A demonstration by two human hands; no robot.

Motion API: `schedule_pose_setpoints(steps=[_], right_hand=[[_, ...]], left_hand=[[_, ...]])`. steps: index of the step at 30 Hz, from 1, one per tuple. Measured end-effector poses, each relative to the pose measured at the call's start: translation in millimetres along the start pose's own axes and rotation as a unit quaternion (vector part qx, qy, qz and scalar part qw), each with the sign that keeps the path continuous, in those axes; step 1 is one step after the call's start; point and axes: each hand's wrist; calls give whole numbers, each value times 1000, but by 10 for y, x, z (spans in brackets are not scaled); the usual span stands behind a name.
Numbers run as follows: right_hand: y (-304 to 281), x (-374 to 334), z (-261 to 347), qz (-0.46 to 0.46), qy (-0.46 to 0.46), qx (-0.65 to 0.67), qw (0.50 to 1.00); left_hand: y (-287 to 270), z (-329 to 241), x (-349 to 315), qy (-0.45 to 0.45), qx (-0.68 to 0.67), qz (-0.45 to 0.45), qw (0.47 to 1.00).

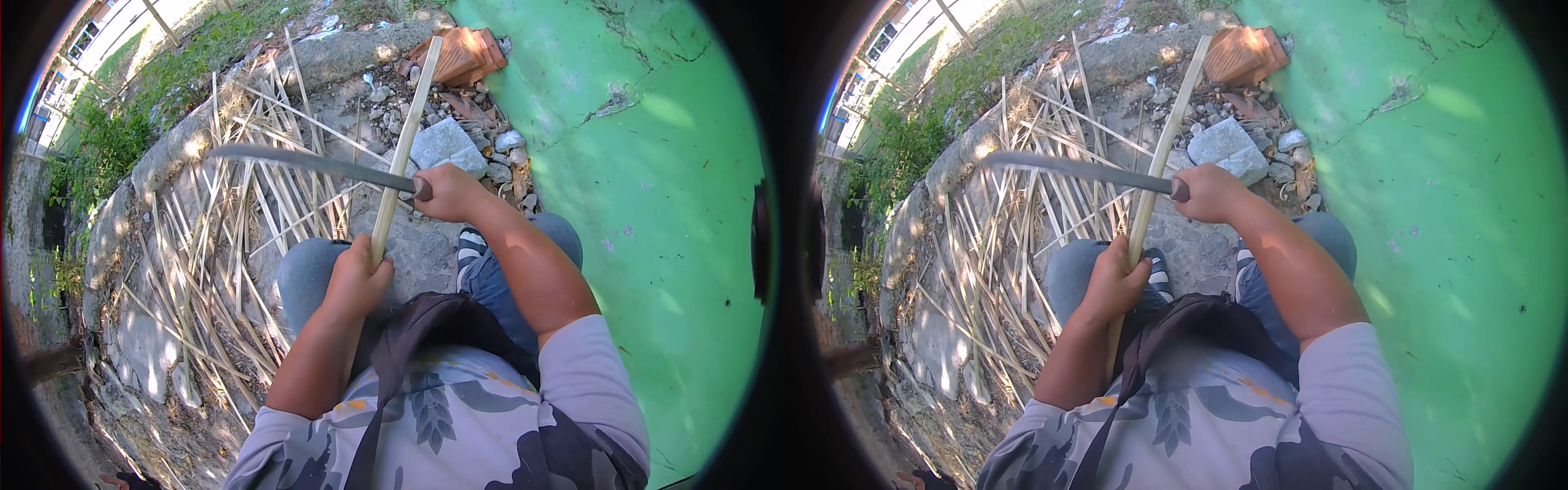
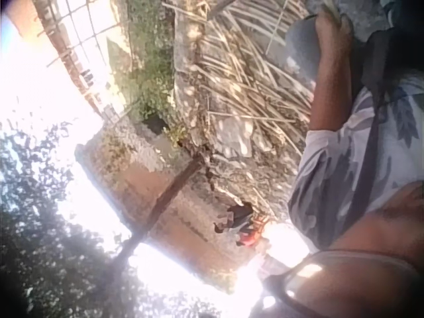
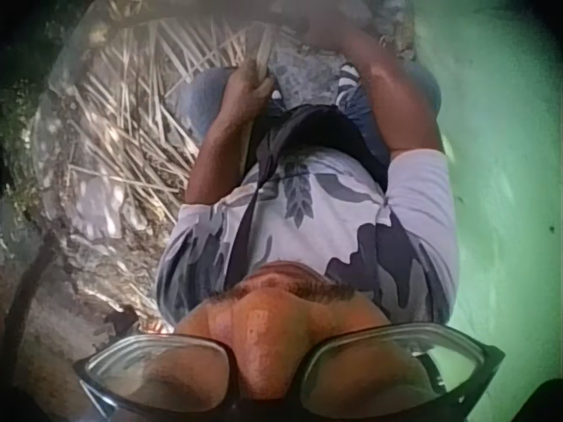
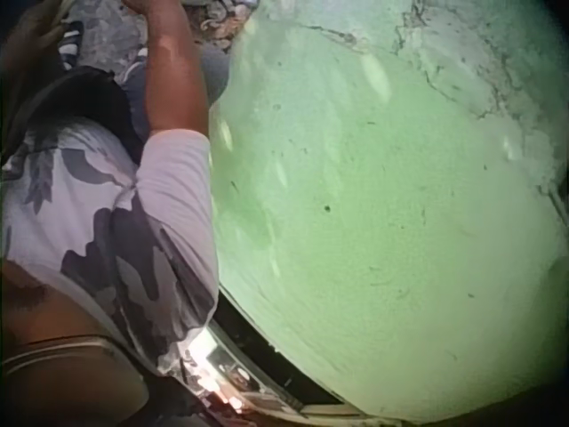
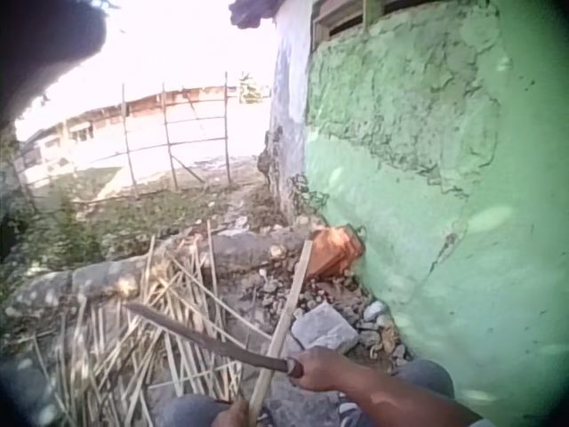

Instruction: The person holds a bamboo stick and repeatedly scrapes along its length using a machete.

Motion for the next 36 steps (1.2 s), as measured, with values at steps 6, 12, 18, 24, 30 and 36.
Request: schedule_pose_setpoints(steps=[6, 12, 18, 24, 30, 36], right_hand=[[40, 82, 187, 84, -28, -83, 993], [-106, 130, -48, -1, 55, -1, 998], [-120, 22, 56, -20, 51, -3, 998], [-75, 63, 146, 71, -38, -112, 990], [-146, 98, -48, -6, 59, -7, 998], [-63, 18, 138, 33, 0, -45, 998]], left_hand=[[-12, 17, 10, 7, 40, -7, 999], [-27, 17, 3, 14, 40, -12, 999], [11, -18, 13, -1, 23, -8, 1000], [4, -38, -14, 5, 39, -11, 999], [-7, 37, 10, 23, 22, -7, 999], [26, 10, -1, 8, 39, -11, 999]])
Point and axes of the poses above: each hand's wrist, its own x-axis towards the middle knuckle, its own y-axis out of the palm, z = x × y, and after that the axes turned 7 degrees about -y, right-handed
